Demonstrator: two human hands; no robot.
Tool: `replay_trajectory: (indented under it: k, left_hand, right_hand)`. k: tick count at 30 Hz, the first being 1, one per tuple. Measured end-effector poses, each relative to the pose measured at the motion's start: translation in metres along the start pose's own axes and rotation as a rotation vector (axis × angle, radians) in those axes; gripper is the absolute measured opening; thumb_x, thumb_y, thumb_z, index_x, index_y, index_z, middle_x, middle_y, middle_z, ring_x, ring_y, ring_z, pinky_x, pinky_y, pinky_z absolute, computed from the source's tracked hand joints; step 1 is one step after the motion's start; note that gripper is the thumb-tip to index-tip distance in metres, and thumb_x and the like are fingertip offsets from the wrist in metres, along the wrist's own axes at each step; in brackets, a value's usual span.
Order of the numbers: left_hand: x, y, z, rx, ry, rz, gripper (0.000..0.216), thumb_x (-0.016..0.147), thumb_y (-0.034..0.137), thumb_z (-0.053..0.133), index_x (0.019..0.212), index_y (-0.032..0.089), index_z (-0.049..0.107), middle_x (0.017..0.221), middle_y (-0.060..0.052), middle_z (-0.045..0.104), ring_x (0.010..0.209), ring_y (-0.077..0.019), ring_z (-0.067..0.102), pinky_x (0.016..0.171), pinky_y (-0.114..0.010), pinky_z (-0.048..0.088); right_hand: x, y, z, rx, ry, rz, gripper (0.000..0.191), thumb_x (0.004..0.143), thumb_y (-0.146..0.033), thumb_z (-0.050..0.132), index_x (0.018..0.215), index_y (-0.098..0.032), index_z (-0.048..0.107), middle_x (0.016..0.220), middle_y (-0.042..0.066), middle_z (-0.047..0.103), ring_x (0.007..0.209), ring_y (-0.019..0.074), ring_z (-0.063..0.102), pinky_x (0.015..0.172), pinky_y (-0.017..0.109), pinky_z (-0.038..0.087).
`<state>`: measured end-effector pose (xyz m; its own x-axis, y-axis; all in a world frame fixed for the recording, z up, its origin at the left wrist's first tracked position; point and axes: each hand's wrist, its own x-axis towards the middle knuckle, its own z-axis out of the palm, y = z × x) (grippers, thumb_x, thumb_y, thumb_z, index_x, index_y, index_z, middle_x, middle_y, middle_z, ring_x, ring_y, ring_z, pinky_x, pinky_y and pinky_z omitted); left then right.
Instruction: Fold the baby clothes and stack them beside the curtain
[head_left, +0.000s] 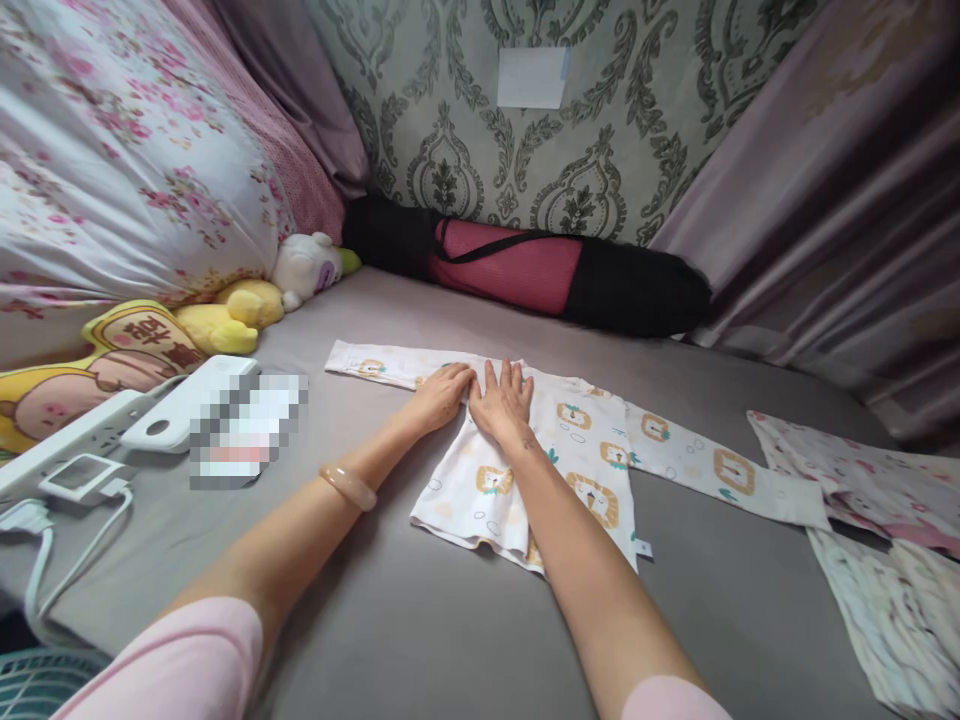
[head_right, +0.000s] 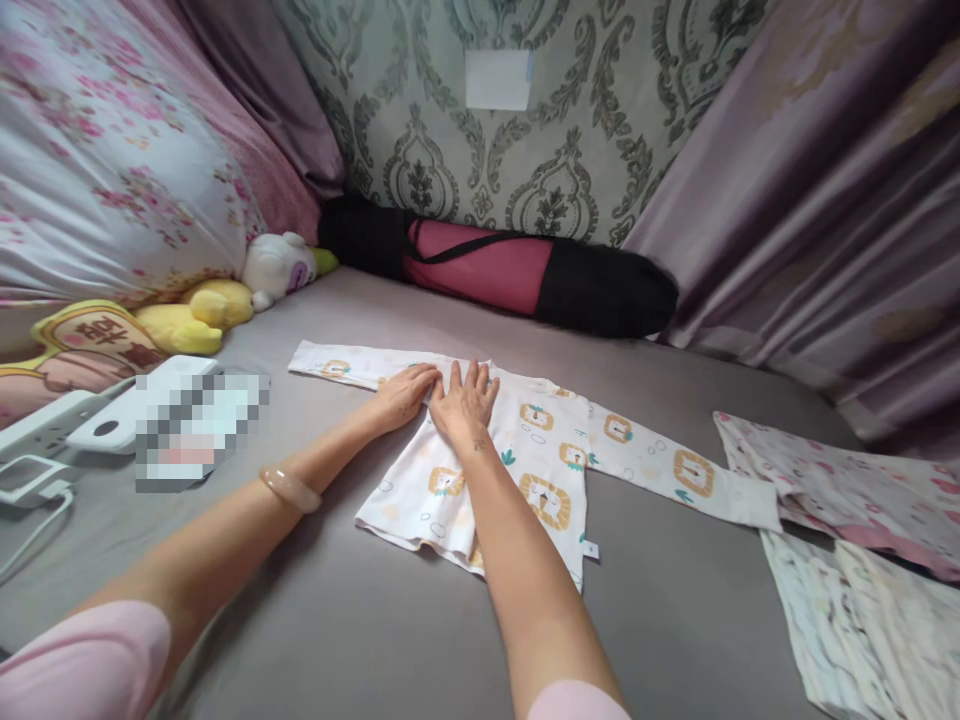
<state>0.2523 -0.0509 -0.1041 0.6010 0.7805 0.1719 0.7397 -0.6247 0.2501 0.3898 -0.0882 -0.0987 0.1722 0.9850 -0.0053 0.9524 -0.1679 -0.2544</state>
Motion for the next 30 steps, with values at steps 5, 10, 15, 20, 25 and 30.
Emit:
replay_trajectory:
  k: [5, 10, 15, 20, 25, 30]
  left_hand:
    - [-0.014, -0.022, 0.001, 0.053, -0.084, -0.22, 0.055, 0.101, 0.035, 0.026, 0.151, 0.015, 0.037, 0.16, -0.012, 0.033, 0.149, -0.0258, 0.024, 0.121, -0.045, 0.016]
    - [-0.028, -0.066, -0.023, 0.154, -0.115, -0.436, 0.058, 0.101, 0.035, 0.021, 0.153, 0.012, 0.034, 0.161, -0.014, 0.029, 0.15, -0.0293, 0.023, 0.12, -0.05, 0.017]
    - [-0.037, -0.096, -0.027, 0.213, -0.022, -0.552, 0.058, 0.098, 0.029, 0.023, 0.15, 0.008, 0.039, 0.156, -0.018, 0.037, 0.146, -0.0311, 0.03, 0.119, -0.049, 0.02]
    - [-0.043, -0.094, -0.026, 0.221, 0.044, -0.51, 0.056, 0.097, 0.031, 0.027, 0.144, 0.008, 0.045, 0.154, -0.02, 0.039, 0.145, -0.0309, 0.032, 0.118, -0.046, 0.021]
    - [-0.05, -0.082, -0.03, 0.249, 0.233, -0.437, 0.051, 0.093, 0.044, 0.04, 0.129, 0.013, 0.059, 0.141, -0.018, 0.053, 0.133, -0.0311, 0.044, 0.112, -0.041, 0.03]
    - [-0.055, -0.078, -0.032, 0.307, 0.325, -0.423, 0.05, 0.09, 0.046, 0.041, 0.12, 0.012, 0.062, 0.121, -0.021, 0.061, 0.118, -0.0347, 0.054, 0.102, -0.044, 0.039]
  right_hand:
    - [0.001, 0.0, 0.0, 0.004, -0.023, 0.003, 0.063, 0.1, -0.048, 0.025, 0.156, -0.019, 0.03, 0.165, 0.013, 0.019, 0.152, 0.0309, 0.007, 0.119, 0.052, -0.001]
    - [0.0, 0.001, 0.001, 0.021, -0.002, -0.01, 0.063, 0.099, -0.047, 0.026, 0.155, -0.018, 0.032, 0.164, 0.014, 0.021, 0.151, 0.0314, 0.009, 0.119, 0.052, 0.0]
    - [0.0, 0.002, 0.001, 0.01, 0.004, -0.02, 0.063, 0.1, -0.047, 0.025, 0.155, -0.018, 0.032, 0.164, 0.014, 0.021, 0.151, 0.0313, 0.009, 0.119, 0.053, 0.001]
    - [0.0, 0.001, 0.001, -0.002, -0.008, -0.017, 0.062, 0.1, -0.046, 0.025, 0.155, -0.018, 0.031, 0.164, 0.014, 0.021, 0.152, 0.0314, 0.009, 0.119, 0.053, 0.001]
    - [0.0, 0.002, -0.005, 0.064, -0.066, -0.031, 0.063, 0.1, -0.047, 0.026, 0.155, -0.017, 0.03, 0.165, 0.014, 0.015, 0.152, 0.0294, 0.002, 0.12, 0.052, -0.003]
    - [0.006, 0.023, -0.034, 0.305, -0.255, -0.069, 0.064, 0.101, -0.048, 0.026, 0.157, -0.015, 0.026, 0.166, 0.011, 0.013, 0.153, 0.0248, 0.002, 0.122, 0.045, 0.003]
